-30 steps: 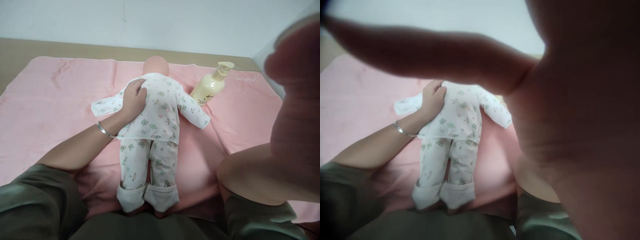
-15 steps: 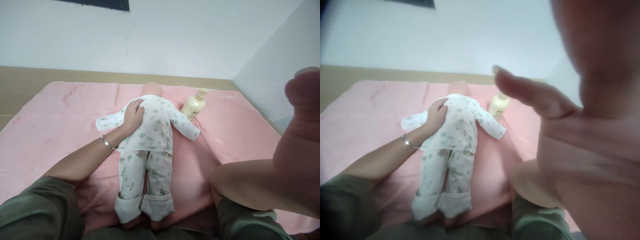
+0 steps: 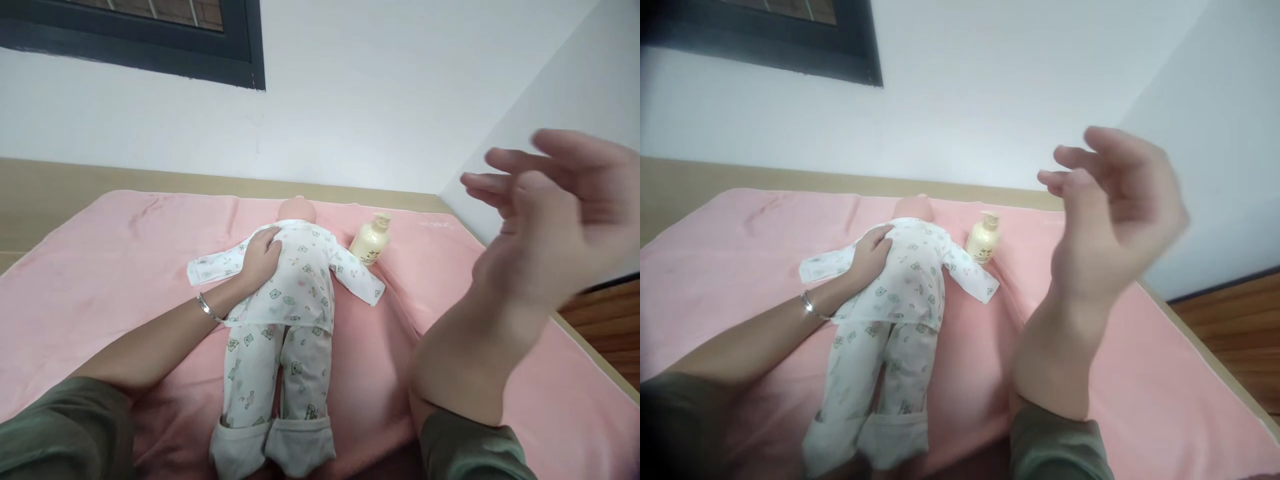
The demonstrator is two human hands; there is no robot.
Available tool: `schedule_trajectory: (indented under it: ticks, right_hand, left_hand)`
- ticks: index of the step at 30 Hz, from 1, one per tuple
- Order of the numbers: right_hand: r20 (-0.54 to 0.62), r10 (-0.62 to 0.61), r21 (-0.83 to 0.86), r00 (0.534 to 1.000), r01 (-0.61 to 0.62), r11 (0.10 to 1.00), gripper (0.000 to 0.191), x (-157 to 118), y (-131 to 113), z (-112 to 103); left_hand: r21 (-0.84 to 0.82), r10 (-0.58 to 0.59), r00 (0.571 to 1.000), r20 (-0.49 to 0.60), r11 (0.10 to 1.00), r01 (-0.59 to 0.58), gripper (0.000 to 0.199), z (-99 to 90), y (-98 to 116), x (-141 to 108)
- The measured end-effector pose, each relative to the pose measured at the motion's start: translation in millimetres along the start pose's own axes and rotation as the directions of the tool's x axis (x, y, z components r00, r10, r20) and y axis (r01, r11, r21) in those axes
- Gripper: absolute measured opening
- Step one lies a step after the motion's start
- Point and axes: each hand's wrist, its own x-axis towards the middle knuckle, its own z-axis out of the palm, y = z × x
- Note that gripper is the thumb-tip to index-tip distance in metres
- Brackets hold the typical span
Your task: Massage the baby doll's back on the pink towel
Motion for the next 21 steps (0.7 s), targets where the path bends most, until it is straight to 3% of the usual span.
schedule_trajectory:
  ticks: [3,6,8,12,15,19,21]
  right_hand:
    - [0.053,0.051,0.006,0.997,-0.051,0.999,0.038,26.3,43.9,12.5]
    - [0.113,0.231,-0.246,0.966,-0.198,0.949,0.038,42.9,85.6,21.2]
    - [0.184,0.282,-0.359,0.942,-0.203,0.911,0.039,45.4,99.3,25.6]
    - [0.274,0.258,-0.343,0.927,-0.156,0.926,0.044,38.7,93.2,32.1]
    - [0.307,0.193,-0.289,0.932,-0.102,0.952,0.045,34.9,78.1,35.8]
    - [0.400,0.196,-0.323,0.895,-0.062,0.944,0.051,33.9,64.7,41.4]
    - [0.437,0.229,-0.382,0.870,-0.051,0.923,0.055,33.5,62.9,45.4]
  left_hand:
    - [-0.010,0.011,1.000,0.004,1.000,-0.011,0.047,-1.4,0.4,0.5]
    - [-0.015,0.024,1.000,0.002,1.000,-0.024,0.045,-2.1,1.8,0.6]
    - [-0.014,0.032,0.999,0.007,0.999,-0.032,0.046,-2.3,2.7,0.1]
    - [-0.018,0.002,1.000,0.023,1.000,-0.002,0.051,-4.9,4.0,-0.8]
    - [-0.078,-0.107,0.994,0.037,0.991,0.109,0.054,-7.9,12.2,2.9]
    - [-0.396,-0.281,0.957,0.072,0.873,0.286,0.057,-4.8,54.2,19.3]
    - [-0.591,-0.216,0.964,0.153,0.762,0.265,0.053,1.3,86.9,31.5]
